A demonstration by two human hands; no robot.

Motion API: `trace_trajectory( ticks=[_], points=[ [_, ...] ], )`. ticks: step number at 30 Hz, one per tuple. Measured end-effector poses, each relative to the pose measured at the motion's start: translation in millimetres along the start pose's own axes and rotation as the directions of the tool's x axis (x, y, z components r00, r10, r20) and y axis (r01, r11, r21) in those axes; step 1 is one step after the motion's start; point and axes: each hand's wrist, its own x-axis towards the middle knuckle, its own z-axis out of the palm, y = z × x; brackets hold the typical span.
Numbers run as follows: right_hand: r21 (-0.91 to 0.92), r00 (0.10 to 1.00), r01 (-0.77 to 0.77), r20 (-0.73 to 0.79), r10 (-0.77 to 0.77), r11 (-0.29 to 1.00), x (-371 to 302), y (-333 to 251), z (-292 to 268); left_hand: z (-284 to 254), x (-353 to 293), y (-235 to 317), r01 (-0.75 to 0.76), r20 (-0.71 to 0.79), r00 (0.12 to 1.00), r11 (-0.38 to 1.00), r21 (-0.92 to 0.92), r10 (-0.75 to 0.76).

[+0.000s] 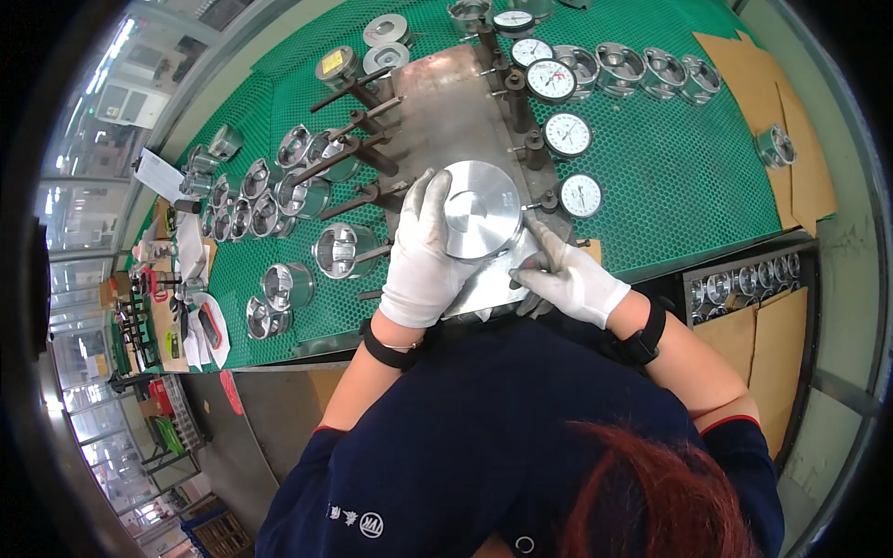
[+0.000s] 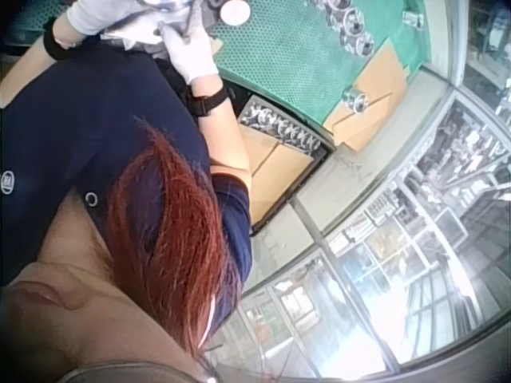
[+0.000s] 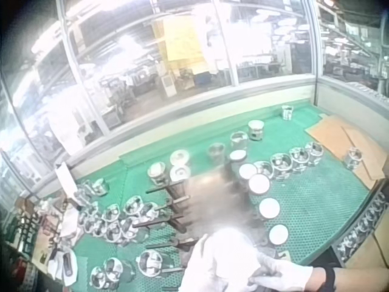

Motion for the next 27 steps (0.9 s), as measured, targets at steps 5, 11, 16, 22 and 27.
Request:
trace_trajectory(
  ticks=[5, 11, 16, 22, 27],
  points=[
    [-0.015, 1.0, -0.03, -0.001, 0.03, 0.999, 0.2, -0.5, -0.3, 3.0, -1.4, -2.4, -0.013, -0.007, 1.0, 1.0, 0.003, 0.013],
    [-0.058, 0.999, -0.044, 0.022, 0.045, 0.997, -0.6, -1.3, -0.8, -1.7, -4.6, -0.3, -0.026, -0.014, 1.0, 0.999, -0.032, 0.026],
    [0.058, 0.935, 0.354, -0.008, -0.354, 0.933, -8.4, -34.2, -4.9, -29.0, 5.2, 30.7, 0.588, 0.408, 0.797, 0.416, -0.694, -0.446],
    [0.551, 0.957, 0.279, -0.227, -0.18, 0.787, -28.3, -57.9, -80.4, -60.4, 21.5, 42.7, 0.268, 0.187, 0.963, 0.691, -0.671, -0.192],
    [0.15, 0.623, 0.43, -0.763, -0.173, 0.89, -21.4, 26.4, -212.7, -101.7, -4.7, -60.3, 0.42, -0.327, 0.766, 0.816, -0.396, -0.553]
  ],
)
